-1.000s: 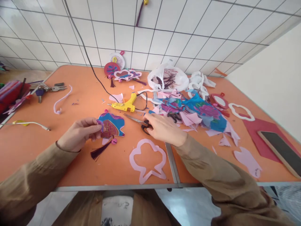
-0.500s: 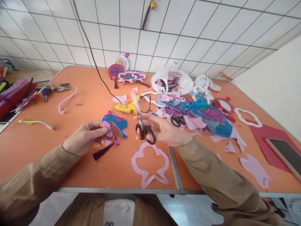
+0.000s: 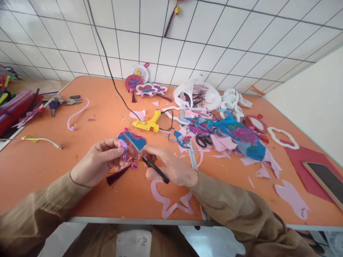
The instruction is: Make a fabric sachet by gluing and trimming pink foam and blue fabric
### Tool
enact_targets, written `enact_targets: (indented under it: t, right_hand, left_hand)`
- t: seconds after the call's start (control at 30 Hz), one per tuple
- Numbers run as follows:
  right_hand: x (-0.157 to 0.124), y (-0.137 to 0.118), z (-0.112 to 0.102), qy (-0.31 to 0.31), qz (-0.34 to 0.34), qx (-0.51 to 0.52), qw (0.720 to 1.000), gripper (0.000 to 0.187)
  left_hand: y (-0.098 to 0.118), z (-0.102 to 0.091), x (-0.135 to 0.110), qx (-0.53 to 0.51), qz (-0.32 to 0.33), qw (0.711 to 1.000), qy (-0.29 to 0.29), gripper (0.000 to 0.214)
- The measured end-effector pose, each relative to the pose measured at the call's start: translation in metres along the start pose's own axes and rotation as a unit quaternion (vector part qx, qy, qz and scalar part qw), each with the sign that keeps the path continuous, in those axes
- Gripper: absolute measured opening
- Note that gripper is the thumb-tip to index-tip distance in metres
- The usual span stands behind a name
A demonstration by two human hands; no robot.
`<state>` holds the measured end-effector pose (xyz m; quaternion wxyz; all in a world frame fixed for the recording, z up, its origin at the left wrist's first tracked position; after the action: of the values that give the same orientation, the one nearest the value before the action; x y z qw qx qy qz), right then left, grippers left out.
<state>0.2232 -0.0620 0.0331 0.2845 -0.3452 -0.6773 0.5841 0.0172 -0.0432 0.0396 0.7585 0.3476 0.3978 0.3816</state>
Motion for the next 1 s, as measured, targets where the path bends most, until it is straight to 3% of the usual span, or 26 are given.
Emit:
enact_targets:
  t: [0.27,1.0]
  right_hand:
    - [0.0007,0.0034,0.0033,-0.027,0.03,0.059,0.997,0.067]
    - [0.002,0.0046,0.0054,-0.023,0.039,0.094,0.995,0.058]
  left_hand:
    - [-0.0018,-0.0004,0.0011,0.0,-0.003,1.0,-0.011,0.032]
    - [-0.004,-0.0011,0.0025,0.013,-0.013,1.0,-0.018,0.029]
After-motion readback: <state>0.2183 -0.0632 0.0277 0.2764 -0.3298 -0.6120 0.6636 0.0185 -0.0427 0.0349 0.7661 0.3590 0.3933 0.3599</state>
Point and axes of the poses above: each hand's wrist, its own x-axis towards the middle knuckle, its own z-axis out of the palm, y = z × x, the point moved 1 cm from there along x, towards the middle knuckle, and after that the axes turned 2 degrees about y, right-handed, at the moved point
